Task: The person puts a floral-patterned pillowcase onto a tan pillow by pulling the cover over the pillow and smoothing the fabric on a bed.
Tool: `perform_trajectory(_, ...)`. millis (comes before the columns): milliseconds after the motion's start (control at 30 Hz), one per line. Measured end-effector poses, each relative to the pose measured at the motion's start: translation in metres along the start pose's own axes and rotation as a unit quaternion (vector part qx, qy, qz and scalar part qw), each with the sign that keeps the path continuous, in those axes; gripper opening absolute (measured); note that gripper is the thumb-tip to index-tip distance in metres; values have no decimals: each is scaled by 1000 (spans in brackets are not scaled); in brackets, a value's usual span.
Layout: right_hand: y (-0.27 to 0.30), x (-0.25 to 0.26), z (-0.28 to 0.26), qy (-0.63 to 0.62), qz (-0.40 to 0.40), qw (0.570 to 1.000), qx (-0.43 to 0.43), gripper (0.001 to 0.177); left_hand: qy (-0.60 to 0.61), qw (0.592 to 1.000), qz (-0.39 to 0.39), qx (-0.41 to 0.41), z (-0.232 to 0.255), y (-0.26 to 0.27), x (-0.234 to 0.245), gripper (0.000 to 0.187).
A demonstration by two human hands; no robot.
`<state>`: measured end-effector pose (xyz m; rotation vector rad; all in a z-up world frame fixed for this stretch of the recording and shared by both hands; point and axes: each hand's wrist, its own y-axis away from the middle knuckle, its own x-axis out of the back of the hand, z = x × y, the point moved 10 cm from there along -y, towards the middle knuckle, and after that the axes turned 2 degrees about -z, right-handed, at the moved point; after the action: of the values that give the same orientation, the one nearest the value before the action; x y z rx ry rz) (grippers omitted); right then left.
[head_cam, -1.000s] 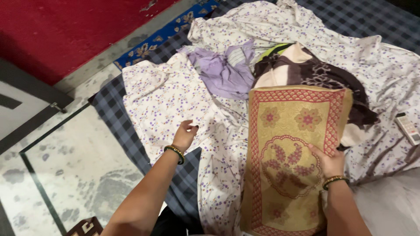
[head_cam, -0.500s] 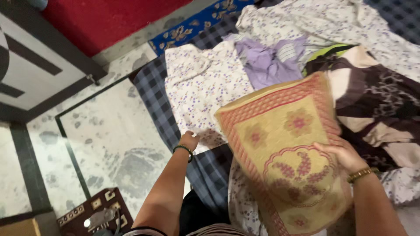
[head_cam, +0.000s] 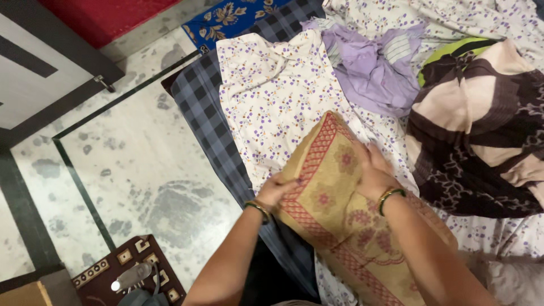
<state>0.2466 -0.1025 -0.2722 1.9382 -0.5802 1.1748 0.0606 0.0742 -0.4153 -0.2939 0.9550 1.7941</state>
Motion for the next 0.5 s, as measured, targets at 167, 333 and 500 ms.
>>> perform_trajectory(167,2,30,-133,-49,123,959,252,52,-399,904,-36,-146,33,0,-57,49)
perform_trajectory(333,-17,-2,-125,40,26,988,147,29,-287,947,-137,-49,35,-8,-42,45)
perform_trajectory(500,-4,-5,-111,-37,152,957,244,17,-625,778,64,-30,42,-35,42,45)
